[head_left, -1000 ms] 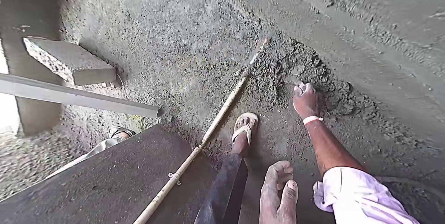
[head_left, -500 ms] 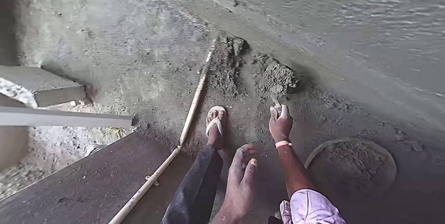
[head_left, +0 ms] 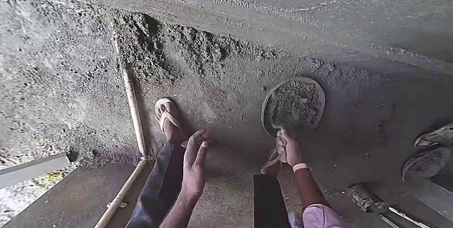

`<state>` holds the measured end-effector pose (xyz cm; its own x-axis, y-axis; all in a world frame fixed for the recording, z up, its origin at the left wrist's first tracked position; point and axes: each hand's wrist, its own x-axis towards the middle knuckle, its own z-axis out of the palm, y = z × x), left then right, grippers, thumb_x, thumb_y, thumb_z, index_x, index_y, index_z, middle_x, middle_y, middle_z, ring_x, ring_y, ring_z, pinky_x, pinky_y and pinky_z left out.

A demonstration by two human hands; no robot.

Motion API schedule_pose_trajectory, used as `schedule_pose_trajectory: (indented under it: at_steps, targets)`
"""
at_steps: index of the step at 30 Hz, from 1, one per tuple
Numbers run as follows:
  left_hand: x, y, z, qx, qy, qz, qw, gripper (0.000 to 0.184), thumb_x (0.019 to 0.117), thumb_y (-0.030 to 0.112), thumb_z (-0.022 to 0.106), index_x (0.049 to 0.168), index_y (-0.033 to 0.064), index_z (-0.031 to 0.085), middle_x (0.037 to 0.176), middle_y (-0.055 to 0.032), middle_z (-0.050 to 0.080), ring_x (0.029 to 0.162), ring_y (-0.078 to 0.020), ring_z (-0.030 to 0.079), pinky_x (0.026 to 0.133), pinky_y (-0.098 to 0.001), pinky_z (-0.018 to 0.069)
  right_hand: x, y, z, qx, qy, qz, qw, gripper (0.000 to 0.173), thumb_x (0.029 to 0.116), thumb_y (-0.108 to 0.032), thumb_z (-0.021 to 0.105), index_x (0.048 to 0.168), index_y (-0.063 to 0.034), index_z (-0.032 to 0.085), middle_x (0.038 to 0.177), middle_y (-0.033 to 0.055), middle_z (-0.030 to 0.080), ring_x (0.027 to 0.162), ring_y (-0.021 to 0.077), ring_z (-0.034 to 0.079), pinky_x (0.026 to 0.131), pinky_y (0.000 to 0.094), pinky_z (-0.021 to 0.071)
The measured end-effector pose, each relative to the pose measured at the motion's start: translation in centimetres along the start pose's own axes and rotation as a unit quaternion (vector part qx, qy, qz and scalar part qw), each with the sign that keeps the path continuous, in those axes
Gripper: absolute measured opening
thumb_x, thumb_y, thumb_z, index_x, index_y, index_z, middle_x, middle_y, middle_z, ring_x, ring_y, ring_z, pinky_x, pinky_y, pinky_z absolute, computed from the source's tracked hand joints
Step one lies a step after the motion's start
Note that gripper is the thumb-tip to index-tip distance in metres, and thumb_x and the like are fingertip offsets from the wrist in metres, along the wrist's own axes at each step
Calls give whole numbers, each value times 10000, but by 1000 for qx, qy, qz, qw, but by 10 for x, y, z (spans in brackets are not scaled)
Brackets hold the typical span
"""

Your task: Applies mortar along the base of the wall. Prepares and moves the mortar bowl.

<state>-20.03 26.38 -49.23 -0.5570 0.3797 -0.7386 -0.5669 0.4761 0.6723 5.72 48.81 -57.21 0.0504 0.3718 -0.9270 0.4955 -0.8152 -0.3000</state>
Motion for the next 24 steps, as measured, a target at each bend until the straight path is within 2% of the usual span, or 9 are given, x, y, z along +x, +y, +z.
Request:
schedule_pose_trajectory:
  at_steps: [2,3,4,5,6,9,13,17,24]
  targets:
    - [0,1,1,-6,-6,-2,1000,438,1023,181,401,1397,-28,490,1304,-142,628,1182,-220,625,971,-373,536,3,0,13,-221,-30,-56,973,248,1119,-271,411,1109,-74,561,626,-5,442,429,86,416,396,227,408]
    - [-2,2,1,-9,-8,2,1000,432,1027,177,408,1394,-34,494,1298,-149,628,1173,-229,627,967,-392,541,4,3,27,-357,-38,-93,929,321,1096,-289,480,1270,-36,573,735,74,526,543,169,507,508,324,475]
    - [-3,6,-1,-13,-6,6,1000,424,1031,165,411,1389,-45,495,1298,-158,623,1171,-238,628,982,-408,543,3,5,47,-468,-56,-118,874,456,1076,-327,518,1400,-7,540,928,181,644,747,285,633,706,455,554]
    - [-3,11,-4,-22,2,10,1000,420,1033,148,413,1388,-61,495,1300,-169,618,1175,-241,626,1001,-412,538,0,7,75,-537,-84,-138,828,523,1068,-327,532,1453,25,494,1102,260,680,968,390,682,895,556,544]
    - [0,15,-10,-37,15,20,999,416,1038,137,421,1386,-79,493,1303,-181,604,1181,-242,617,1021,-410,529,1,12,108,-575,-106,-160,795,527,1066,-308,546,1450,47,483,1133,298,681,1049,451,678,950,612,516]
    - [12,19,-28,-76,55,37,995,422,1041,136,412,1387,-93,485,1322,-208,587,1205,-242,606,1038,-394,512,11,39,195,-610,-147,-200,752,416,1070,-272,547,1346,39,556,1035,276,704,1009,443,695,906,608,527]
    - [15,29,-62,-113,89,36,989,413,1039,126,398,1375,-98,486,1335,-204,574,1209,-235,605,1030,-376,522,15,53,303,-615,-193,-203,738,466,1092,-282,464,1416,48,518,1177,279,686,1123,421,671,999,575,504]
    - [35,46,-102,-157,148,39,976,398,1025,101,388,1349,-100,500,1295,-193,596,1182,-245,614,1016,-389,535,32,40,410,-640,-189,-239,705,495,1099,-337,455,1429,28,512,1189,248,698,1147,387,676,1016,536,504]
    - [55,69,-128,-230,187,28,955,412,1021,87,392,1376,-105,477,1328,-199,577,1198,-226,609,1018,-365,531,18,-6,522,-608,-135,-265,736,473,1106,-294,459,1410,67,493,1259,301,645,1237,432,614,1080,558,455]
